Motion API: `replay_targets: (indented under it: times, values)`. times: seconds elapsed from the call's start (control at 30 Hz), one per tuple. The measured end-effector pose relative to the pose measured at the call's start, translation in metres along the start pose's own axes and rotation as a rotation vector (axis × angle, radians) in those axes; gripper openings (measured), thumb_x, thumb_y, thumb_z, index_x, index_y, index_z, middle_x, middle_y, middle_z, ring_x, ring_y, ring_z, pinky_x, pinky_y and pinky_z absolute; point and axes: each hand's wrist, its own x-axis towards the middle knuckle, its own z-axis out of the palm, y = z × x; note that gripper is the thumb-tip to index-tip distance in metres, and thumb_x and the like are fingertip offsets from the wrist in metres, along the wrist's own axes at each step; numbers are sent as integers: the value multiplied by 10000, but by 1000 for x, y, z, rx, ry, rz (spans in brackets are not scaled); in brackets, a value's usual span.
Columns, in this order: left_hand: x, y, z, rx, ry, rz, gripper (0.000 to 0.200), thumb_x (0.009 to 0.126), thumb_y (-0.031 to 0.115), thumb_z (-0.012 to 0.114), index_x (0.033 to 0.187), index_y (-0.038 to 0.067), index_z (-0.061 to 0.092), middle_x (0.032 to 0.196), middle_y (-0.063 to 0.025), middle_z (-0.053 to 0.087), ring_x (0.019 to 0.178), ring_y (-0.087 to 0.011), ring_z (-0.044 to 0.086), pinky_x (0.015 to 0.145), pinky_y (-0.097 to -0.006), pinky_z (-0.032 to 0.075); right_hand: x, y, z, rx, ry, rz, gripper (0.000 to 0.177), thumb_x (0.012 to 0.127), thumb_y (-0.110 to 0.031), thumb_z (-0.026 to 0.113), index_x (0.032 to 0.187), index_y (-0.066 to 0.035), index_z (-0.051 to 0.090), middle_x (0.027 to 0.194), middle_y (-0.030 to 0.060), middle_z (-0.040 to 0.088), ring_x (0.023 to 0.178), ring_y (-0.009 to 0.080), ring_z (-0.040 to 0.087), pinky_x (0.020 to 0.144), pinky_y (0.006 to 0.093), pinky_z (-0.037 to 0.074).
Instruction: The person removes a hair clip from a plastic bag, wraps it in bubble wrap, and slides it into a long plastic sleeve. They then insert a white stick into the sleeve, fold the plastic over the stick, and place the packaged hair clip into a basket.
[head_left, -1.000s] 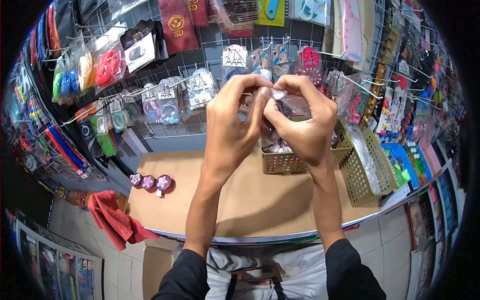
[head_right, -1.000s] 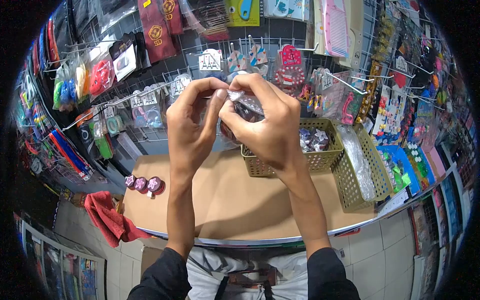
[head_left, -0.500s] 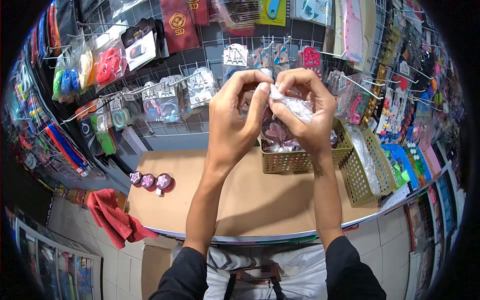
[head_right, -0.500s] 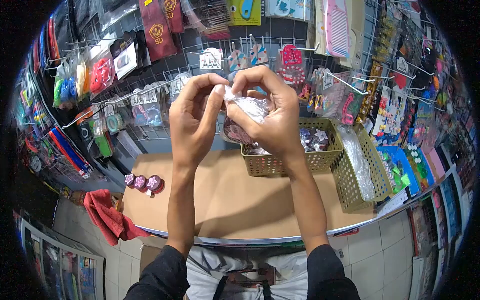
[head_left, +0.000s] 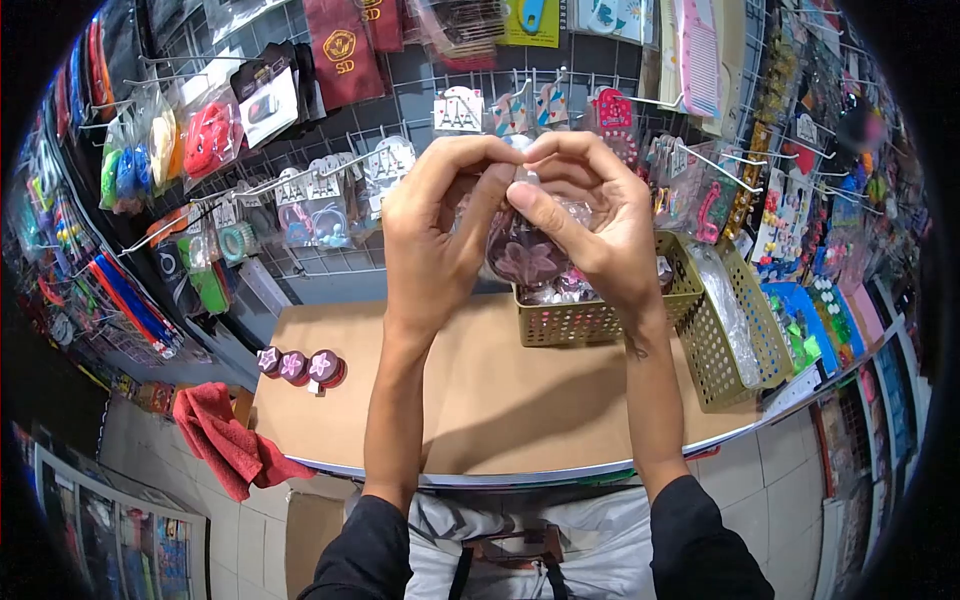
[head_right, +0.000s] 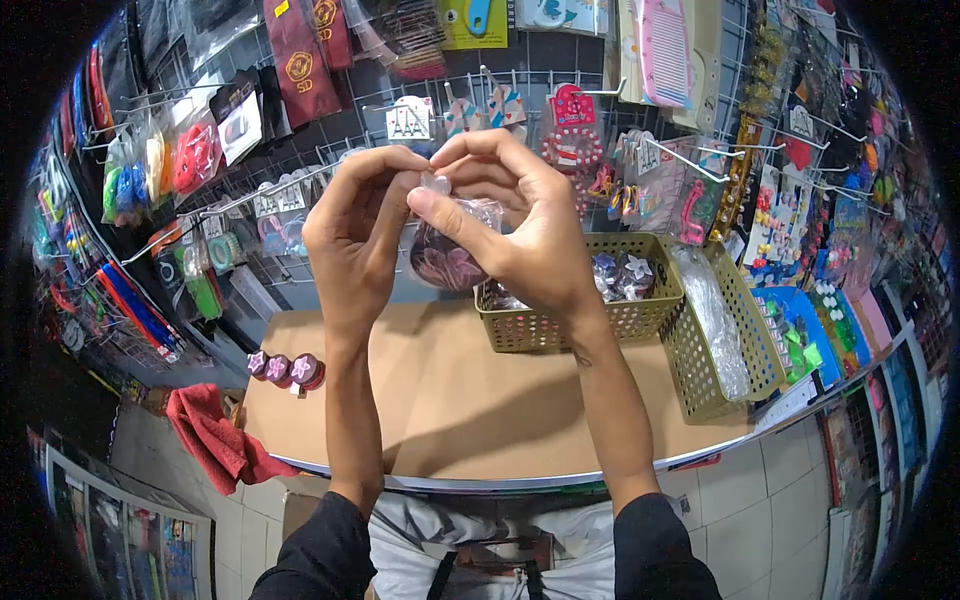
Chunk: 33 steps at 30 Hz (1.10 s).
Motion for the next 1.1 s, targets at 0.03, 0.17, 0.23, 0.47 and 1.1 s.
replay_targets:
  times: [0.03, 0.17, 0.23, 0.47, 1.1]
  values:
    - [1, -1, 0, 35, -3, 36, 119, 895, -37, 616, 1013, -37, 629, 936, -63, 641, 809, -88, 612, 709, -223, 504, 0, 0, -1, -24, -22, 17, 271, 839, -76, 736, 1064, 7, 611, 970, 79, 673, 941, 125, 649, 862, 270, 509]
    - [3, -2, -8, 54, -39, -7, 142, 882, -41, 625, 1024, -32, 635, 948, -71, 642, 841, -104, 625, 735, -241, 519, 0, 11, -3, -50, -19, -76, 253, 826, -71, 742, 1042, 4, 632, 979, 84, 684, 940, 140, 662, 840, 289, 529]
    - [2, -2, -12, -3, -65, -77, 139, 883, -33, 632, 1022, -39, 634, 954, -74, 644, 865, -108, 629, 750, -242, 523, 1, 15, -3, -152, 3, -137, 245, 811, -53, 743, 1029, -1, 644, 986, 88, 694, 929, 152, 676, 820, 296, 539]
    - [1, 13, -18, -203, -119, -355, 176, 875, -5, 672, 1028, -74, 617, 986, -93, 648, 910, -121, 635, 797, -236, 527, 0, 5, -10, -633, -61, -414, 297, 748, -14, 737, 1030, -20, 647, 986, 119, 690, 891, 259, 694, 765, 323, 548]
    - [1, 3, -5, -353, 6, -236, 328, 819, -94, 644, 872, 42, 350, 904, -140, 627, 829, -116, 633, 737, -240, 551, 6, 11, -16, -626, -80, -466, 272, 691, -50, 781, 930, -30, 652, 875, 100, 691, 773, 223, 698, 682, 315, 550]
